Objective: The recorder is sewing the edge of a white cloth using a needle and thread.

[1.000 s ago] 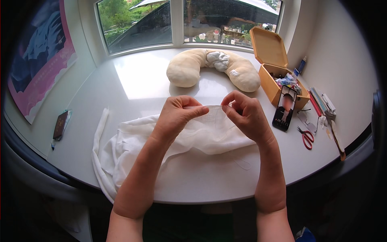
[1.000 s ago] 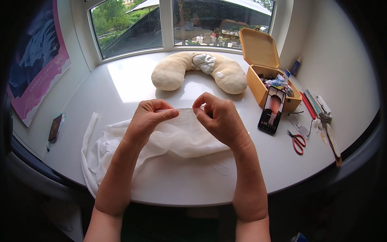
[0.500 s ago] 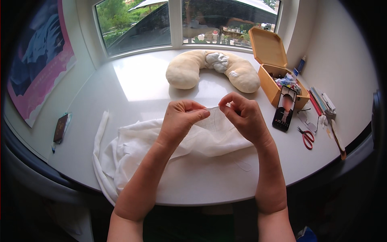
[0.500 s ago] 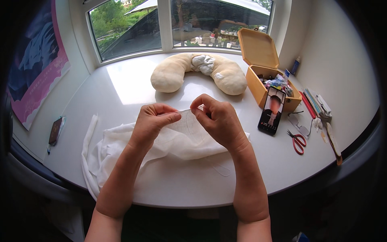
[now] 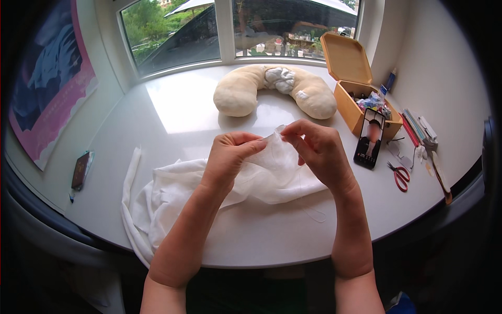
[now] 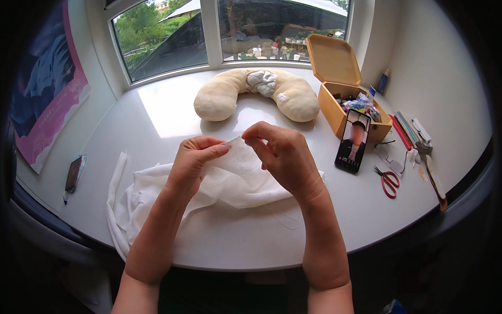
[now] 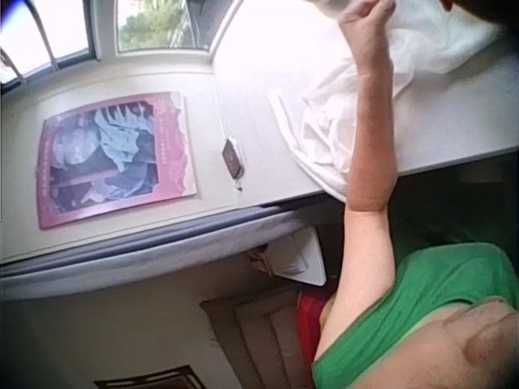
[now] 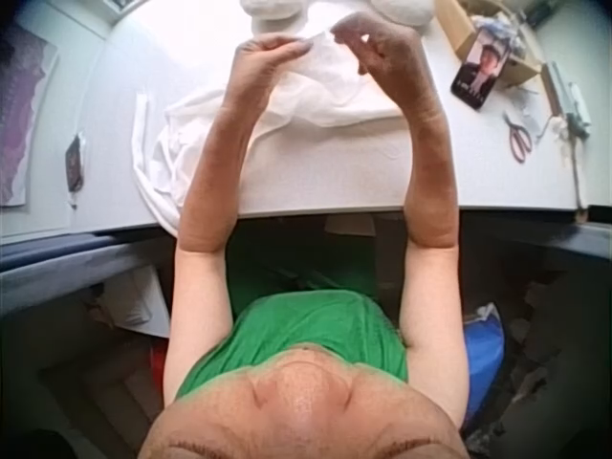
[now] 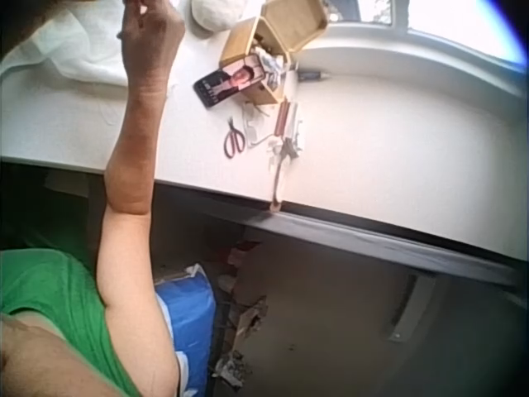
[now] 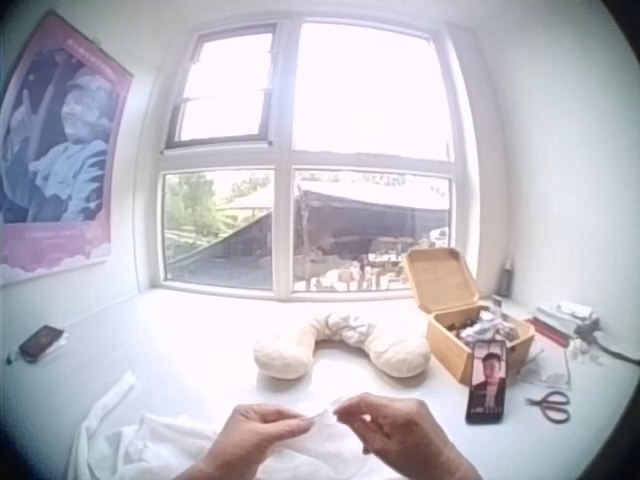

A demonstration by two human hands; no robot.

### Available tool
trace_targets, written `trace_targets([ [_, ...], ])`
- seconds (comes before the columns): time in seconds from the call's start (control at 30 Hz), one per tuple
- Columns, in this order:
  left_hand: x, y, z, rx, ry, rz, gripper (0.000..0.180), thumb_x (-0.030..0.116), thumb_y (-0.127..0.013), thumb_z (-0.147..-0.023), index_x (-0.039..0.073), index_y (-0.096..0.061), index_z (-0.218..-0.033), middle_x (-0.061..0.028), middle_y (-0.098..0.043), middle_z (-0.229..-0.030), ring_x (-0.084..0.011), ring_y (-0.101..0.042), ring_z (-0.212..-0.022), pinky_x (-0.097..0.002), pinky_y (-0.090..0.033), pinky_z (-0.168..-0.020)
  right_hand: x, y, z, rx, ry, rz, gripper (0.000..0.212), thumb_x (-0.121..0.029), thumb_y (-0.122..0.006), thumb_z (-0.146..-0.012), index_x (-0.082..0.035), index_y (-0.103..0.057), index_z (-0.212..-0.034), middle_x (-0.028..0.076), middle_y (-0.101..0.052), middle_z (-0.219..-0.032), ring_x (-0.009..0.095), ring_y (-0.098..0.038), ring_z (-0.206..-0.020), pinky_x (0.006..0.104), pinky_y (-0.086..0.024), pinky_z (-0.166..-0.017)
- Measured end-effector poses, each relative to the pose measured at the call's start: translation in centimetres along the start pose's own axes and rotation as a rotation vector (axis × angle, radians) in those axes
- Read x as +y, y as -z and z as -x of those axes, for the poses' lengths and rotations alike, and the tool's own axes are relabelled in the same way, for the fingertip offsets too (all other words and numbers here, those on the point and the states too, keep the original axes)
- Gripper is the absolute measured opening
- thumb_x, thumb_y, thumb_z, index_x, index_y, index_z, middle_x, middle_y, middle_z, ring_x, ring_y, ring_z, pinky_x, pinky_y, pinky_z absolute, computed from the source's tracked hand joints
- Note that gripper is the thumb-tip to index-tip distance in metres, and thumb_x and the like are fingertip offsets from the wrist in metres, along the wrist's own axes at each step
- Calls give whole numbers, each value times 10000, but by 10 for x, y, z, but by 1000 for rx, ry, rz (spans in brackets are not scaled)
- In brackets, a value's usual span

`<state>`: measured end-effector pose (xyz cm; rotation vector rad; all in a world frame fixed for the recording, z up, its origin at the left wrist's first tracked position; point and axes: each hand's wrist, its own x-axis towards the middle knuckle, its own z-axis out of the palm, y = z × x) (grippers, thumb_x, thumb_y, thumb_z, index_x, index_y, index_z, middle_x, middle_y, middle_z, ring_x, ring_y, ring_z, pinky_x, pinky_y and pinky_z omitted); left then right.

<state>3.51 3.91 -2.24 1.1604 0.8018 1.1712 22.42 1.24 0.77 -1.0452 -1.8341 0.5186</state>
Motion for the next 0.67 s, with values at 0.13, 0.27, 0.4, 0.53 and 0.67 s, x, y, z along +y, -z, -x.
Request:
trace_targets([
  [0.13,-1,3,-1,-10,-9,21,113,66,-702,-772,-2,-683,-861,-80,-680,-792,-118,-630,-711,-232,-500,-671,0,1,2,8,19,70,104,-156,-660,-822,-56,-632,-831,82,-618,-632,157,-573,-480,278,-451,-483],
  [0.27,0,2,-2,-8,13,48,111,64,-700,-775,2,-683,-865,-86,-682,-801,-123,-635,-721,-236,-504,-683,1,5,2,-34,77,277,106,-189,-668,-816,-88,-637,-821,66,-613,-595,174,-584,-500,284,-444,-483],
  [0.4,0,3,-2,-19,10,55,111,60,-701,-773,3,-683,-867,-90,-683,-804,-127,-637,-722,-240,-507,-684,3,2,1,-32,112,290,99,-185,-664,-815,-90,-636,-816,81,-631,-625,200,-611,-534,297,-458,-504],
  [0.53,-1,4,-3,-28,5,59,115,59,-703,-772,4,-683,-871,-92,-683,-805,-130,-639,-724,-241,-509,-685,3,1,1,-37,116,265,79,-162,-657,-814,-86,-637,-824,97,-638,-643,212,-632,-567,302,-475,-527],
  [0.67,-1,4,-3,-37,-2,48,118,66,-704,-773,4,-684,-871,-92,-683,-804,-134,-640,-728,-241,-508,-695,3,2,1,-47,115,312,86,-165,-653,-818,-84,-643,-844,108,-647,-662,213,-643,-591,309,-491,-551],
])
